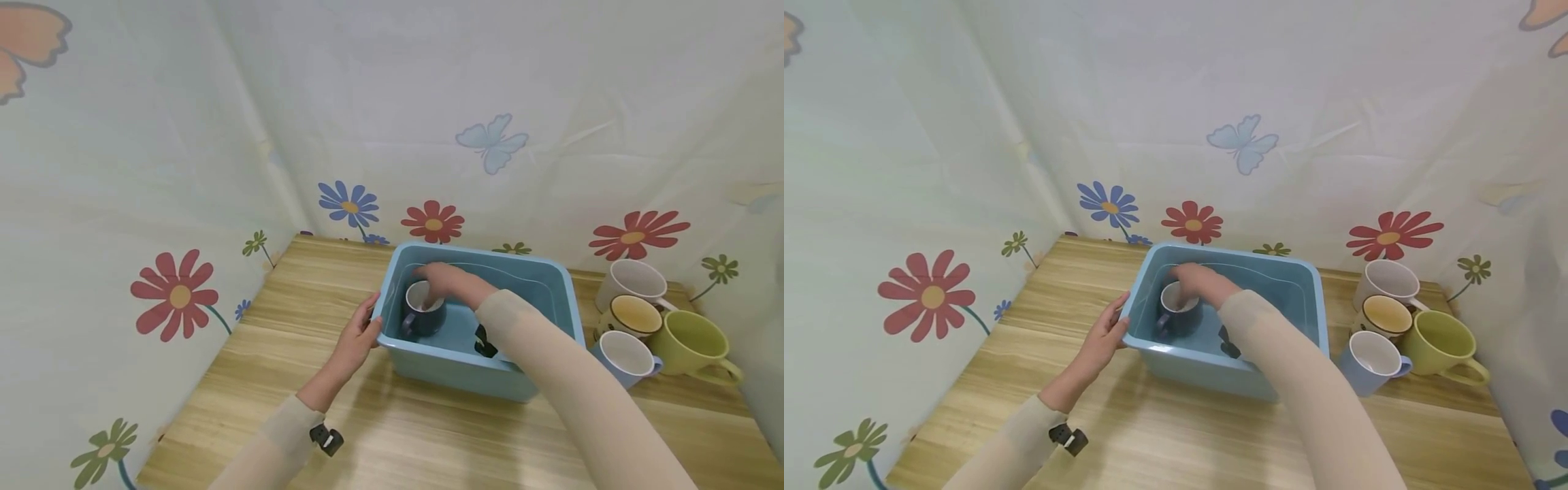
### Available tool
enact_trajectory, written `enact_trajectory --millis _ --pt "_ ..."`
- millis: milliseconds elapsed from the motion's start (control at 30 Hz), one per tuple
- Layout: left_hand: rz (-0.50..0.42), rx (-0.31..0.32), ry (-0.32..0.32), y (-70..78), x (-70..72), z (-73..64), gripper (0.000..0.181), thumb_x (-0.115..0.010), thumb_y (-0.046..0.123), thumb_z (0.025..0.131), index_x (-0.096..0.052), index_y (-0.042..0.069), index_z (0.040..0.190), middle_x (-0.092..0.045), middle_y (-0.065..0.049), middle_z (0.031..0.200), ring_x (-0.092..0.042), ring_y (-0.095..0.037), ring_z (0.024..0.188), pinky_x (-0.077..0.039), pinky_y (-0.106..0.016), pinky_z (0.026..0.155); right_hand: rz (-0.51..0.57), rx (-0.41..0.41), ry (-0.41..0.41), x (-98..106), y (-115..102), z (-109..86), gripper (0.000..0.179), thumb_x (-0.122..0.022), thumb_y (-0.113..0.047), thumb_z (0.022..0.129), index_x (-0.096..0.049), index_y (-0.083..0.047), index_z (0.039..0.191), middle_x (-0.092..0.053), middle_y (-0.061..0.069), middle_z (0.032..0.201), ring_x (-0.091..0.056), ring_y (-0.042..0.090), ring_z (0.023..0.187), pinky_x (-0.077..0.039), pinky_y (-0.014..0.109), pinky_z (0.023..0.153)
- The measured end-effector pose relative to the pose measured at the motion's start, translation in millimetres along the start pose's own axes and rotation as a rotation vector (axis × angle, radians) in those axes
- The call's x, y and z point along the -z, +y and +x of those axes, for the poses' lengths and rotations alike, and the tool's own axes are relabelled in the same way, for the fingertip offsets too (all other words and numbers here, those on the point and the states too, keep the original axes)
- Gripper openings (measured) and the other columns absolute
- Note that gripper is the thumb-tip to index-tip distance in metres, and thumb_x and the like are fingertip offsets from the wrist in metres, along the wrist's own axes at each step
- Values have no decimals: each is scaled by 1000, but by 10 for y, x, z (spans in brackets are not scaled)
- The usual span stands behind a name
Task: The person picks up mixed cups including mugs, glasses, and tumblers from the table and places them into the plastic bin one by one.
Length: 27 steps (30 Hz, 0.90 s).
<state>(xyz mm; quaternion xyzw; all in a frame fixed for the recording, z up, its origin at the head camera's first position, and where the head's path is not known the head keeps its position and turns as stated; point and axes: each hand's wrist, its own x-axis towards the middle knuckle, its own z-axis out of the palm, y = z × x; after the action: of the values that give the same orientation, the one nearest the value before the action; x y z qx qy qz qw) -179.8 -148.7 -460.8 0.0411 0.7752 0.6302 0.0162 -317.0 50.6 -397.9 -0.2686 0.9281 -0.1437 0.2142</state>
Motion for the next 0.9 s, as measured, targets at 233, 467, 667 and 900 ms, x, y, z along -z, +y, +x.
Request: enact_trajectory --millis 233,467,667,900 --pt "2 -15 4 -11 4 6 55 -43 10 106 -30 3 159 -42 -30 157 -55 -50 132 -61 -43 88 54 35 105 109 9 -39 53 -76 -20 92 -61 -8 142 -66 16 138 -64 31 124 -53 45 109" --pt "11 -18 5 1 2 12 56 -44 10 105 -31 3 159 -43 -30 157 -56 -48 131 -61 -40 87 95 76 177 315 -58 -199 45 -73 -19 93 -66 -5 135 -73 17 122 -67 30 110 -58 42 96" --pt "11 -22 4 -6 6 23 55 -44 9 106 -31 3 159 -43 -31 157 -56 -48 131 -61 -42 88 133 107 204 405 -95 -348 43 -74 -19 92 -67 -4 133 -74 16 118 -68 28 103 -60 38 92" --pt "9 -15 7 -4 -4 18 55 -44 10 106 -32 4 159 -43 -30 157 -56 -47 131 -61 -42 88 178 135 220 579 -160 -575 42 -74 -16 92 -67 -2 131 -74 18 115 -68 31 105 -59 43 94"
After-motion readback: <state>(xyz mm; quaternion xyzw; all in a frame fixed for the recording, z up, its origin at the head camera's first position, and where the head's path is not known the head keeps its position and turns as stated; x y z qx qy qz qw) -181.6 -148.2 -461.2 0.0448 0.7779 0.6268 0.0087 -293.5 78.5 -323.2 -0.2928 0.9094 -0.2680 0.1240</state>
